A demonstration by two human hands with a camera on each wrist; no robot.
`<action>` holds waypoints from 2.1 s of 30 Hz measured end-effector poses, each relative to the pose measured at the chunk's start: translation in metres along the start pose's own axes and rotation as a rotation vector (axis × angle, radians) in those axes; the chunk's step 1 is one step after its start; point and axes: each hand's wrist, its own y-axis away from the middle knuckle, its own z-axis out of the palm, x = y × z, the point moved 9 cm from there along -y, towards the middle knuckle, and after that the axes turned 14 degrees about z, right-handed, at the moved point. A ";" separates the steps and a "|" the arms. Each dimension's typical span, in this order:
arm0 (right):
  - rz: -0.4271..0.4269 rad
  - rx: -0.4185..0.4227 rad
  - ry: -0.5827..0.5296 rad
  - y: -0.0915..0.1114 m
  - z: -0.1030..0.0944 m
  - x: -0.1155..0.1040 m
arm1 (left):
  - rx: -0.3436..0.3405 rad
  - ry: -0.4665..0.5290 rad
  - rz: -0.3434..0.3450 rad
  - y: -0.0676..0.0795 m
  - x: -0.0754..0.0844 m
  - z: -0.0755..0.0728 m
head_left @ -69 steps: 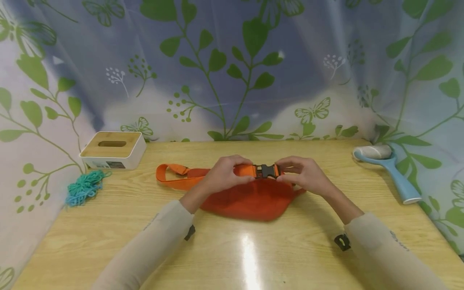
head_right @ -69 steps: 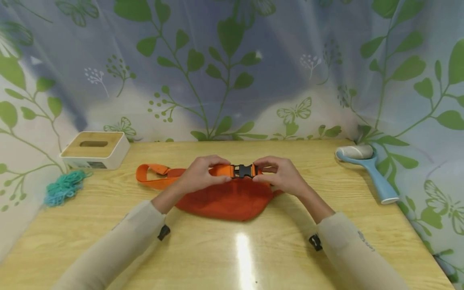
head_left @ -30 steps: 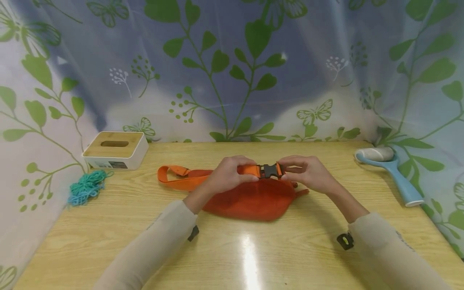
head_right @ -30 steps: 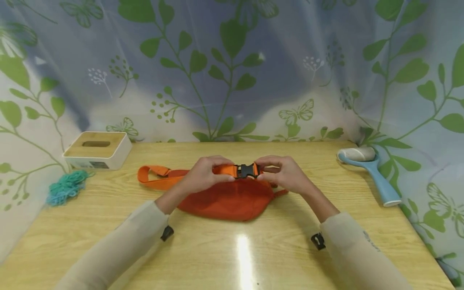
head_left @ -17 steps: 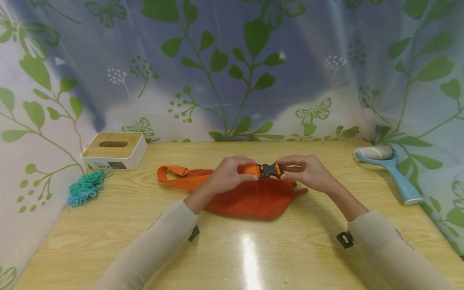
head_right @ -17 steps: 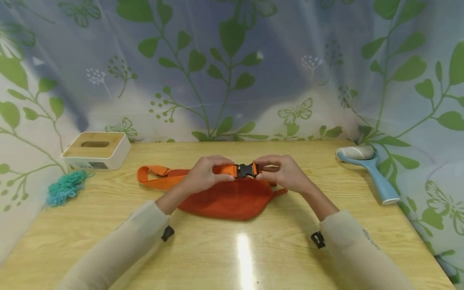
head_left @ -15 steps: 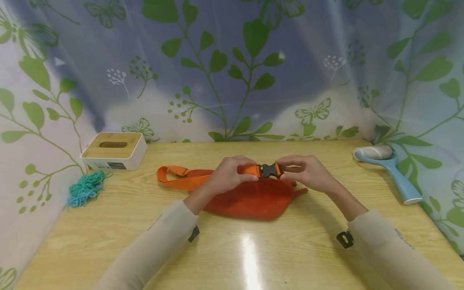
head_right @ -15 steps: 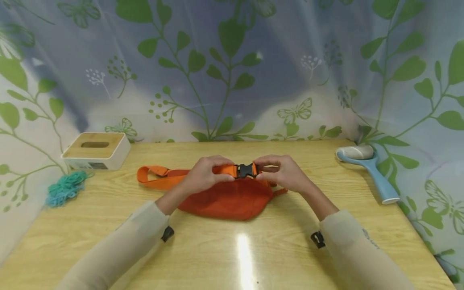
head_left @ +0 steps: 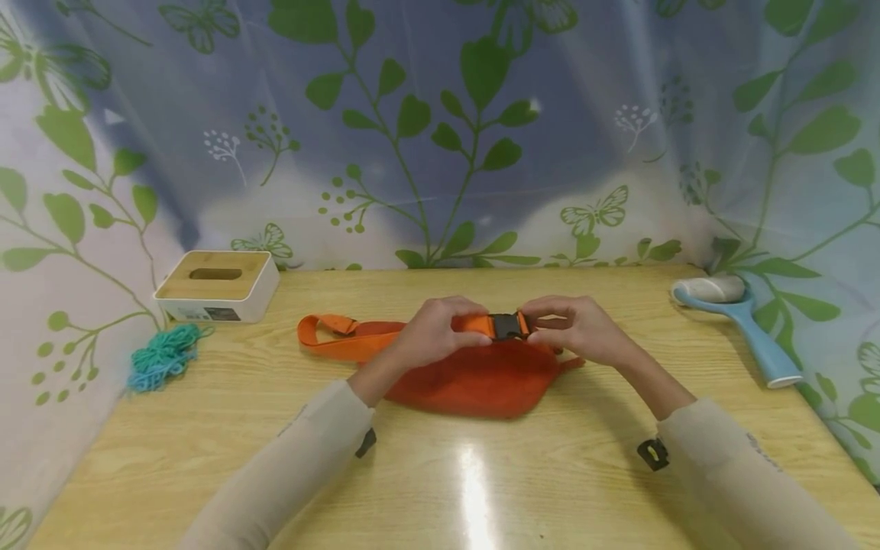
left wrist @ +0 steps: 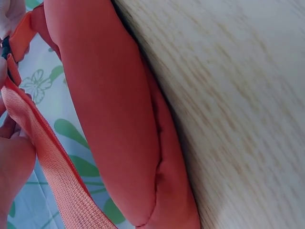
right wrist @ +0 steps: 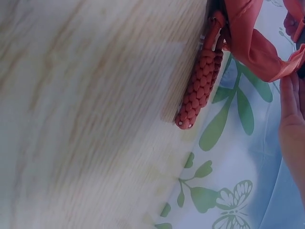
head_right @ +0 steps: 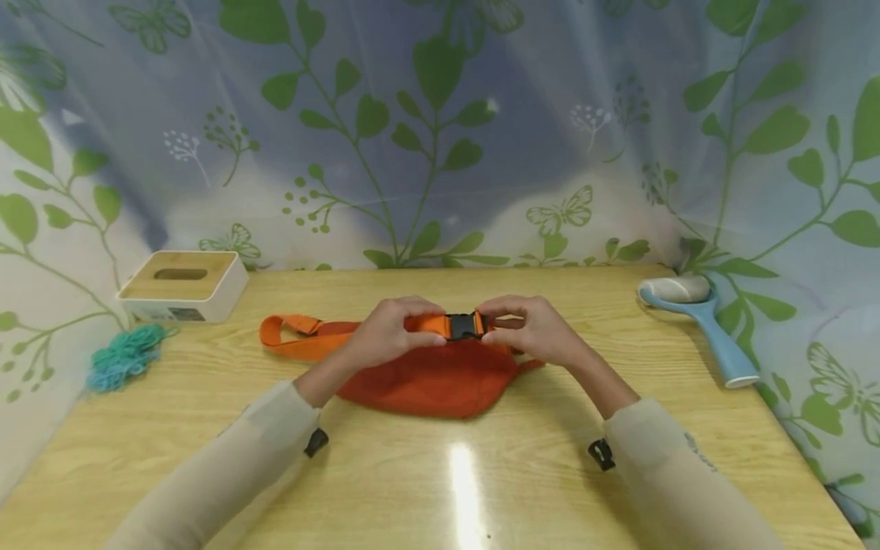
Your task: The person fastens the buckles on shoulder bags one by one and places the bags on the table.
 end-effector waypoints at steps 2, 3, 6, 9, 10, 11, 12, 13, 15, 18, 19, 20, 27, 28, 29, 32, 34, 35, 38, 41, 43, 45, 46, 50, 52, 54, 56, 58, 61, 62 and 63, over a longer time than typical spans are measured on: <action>-0.013 -0.004 0.007 0.000 0.000 -0.001 | -0.006 0.002 -0.006 0.000 -0.001 0.000; -0.018 -0.009 0.007 0.000 0.000 -0.001 | -0.010 0.002 -0.008 0.000 -0.001 0.000; -0.025 -0.014 0.012 -0.001 0.001 -0.001 | -0.026 0.000 -0.010 0.000 -0.002 0.000; -0.030 -0.013 0.040 -0.002 0.002 0.000 | -0.040 -0.008 -0.011 0.000 -0.003 0.000; -0.034 -0.014 0.057 -0.003 0.003 0.000 | -0.044 -0.012 -0.011 0.000 -0.004 0.000; -0.042 -0.014 0.079 -0.003 0.004 0.000 | -0.048 -0.017 -0.012 0.000 -0.005 0.000; -0.049 -0.015 0.098 -0.004 0.005 0.000 | -0.053 -0.020 -0.012 0.001 -0.006 0.000; -0.056 -0.013 0.121 -0.005 0.006 0.000 | -0.057 -0.023 -0.014 0.001 -0.006 0.000; -0.074 -0.009 0.162 -0.006 0.008 -0.001 | -0.065 -0.029 -0.018 0.002 -0.008 -0.001; -0.090 0.001 0.204 -0.008 0.011 -0.002 | -0.077 -0.038 -0.035 0.004 -0.011 0.000; -0.091 0.004 0.215 -0.008 0.012 -0.002 | -0.082 -0.043 -0.041 0.005 -0.012 0.000; -0.091 0.004 0.222 -0.009 0.013 -0.001 | -0.089 -0.045 -0.049 0.005 -0.014 0.001; -0.082 -0.008 0.255 -0.012 0.021 0.003 | -0.128 -0.080 -0.092 0.009 -0.023 0.007; -0.081 -0.009 0.265 -0.013 0.022 0.004 | -0.132 -0.086 -0.099 0.010 -0.024 0.007; -0.080 -0.012 0.275 -0.013 0.023 0.005 | -0.138 -0.091 -0.104 0.010 -0.025 0.008; -0.073 -0.016 0.306 -0.016 0.025 0.007 | -0.155 -0.100 -0.121 0.012 -0.029 0.009; -0.070 -0.015 0.319 -0.017 0.026 0.008 | -0.162 -0.101 -0.121 0.012 -0.031 0.010; -0.068 -0.015 0.321 -0.018 0.026 0.009 | -0.164 -0.104 -0.120 0.012 -0.032 0.010; -0.066 -0.020 0.327 -0.020 0.029 0.011 | -0.175 -0.117 -0.111 0.012 -0.034 0.011; -0.054 -0.026 0.329 -0.022 0.031 0.014 | -0.192 -0.117 -0.112 0.013 -0.037 0.014; -0.041 -0.028 0.328 -0.022 0.032 0.016 | -0.205 -0.115 -0.117 0.014 -0.038 0.017; -0.034 -0.025 0.332 -0.022 0.032 0.017 | -0.214 -0.112 -0.122 0.014 -0.039 0.018; -0.033 -0.024 0.336 -0.022 0.032 0.018 | -0.220 -0.113 -0.123 0.014 -0.039 0.019; -0.037 -0.024 0.356 -0.023 0.032 0.020 | -0.240 -0.125 -0.127 0.014 -0.040 0.023; -0.040 -0.027 0.366 -0.023 0.033 0.021 | -0.246 -0.133 -0.130 0.013 -0.042 0.025; -0.041 -0.030 0.380 -0.023 0.034 0.021 | -0.252 -0.138 -0.133 0.013 -0.043 0.027; -0.039 -0.032 0.402 -0.023 0.035 0.021 | -0.257 -0.147 -0.135 0.013 -0.045 0.029; -0.033 -0.034 0.425 -0.024 0.036 0.022 | -0.262 -0.155 -0.141 0.012 -0.046 0.030; -0.022 -0.038 0.461 -0.026 0.036 0.022 | -0.265 -0.174 -0.146 0.011 -0.046 0.031; -0.018 -0.038 0.471 -0.026 0.036 0.022 | -0.266 -0.182 -0.147 0.011 -0.046 0.031; -0.016 -0.039 0.476 -0.026 0.036 0.023 | -0.268 -0.186 -0.149 0.010 -0.046 0.030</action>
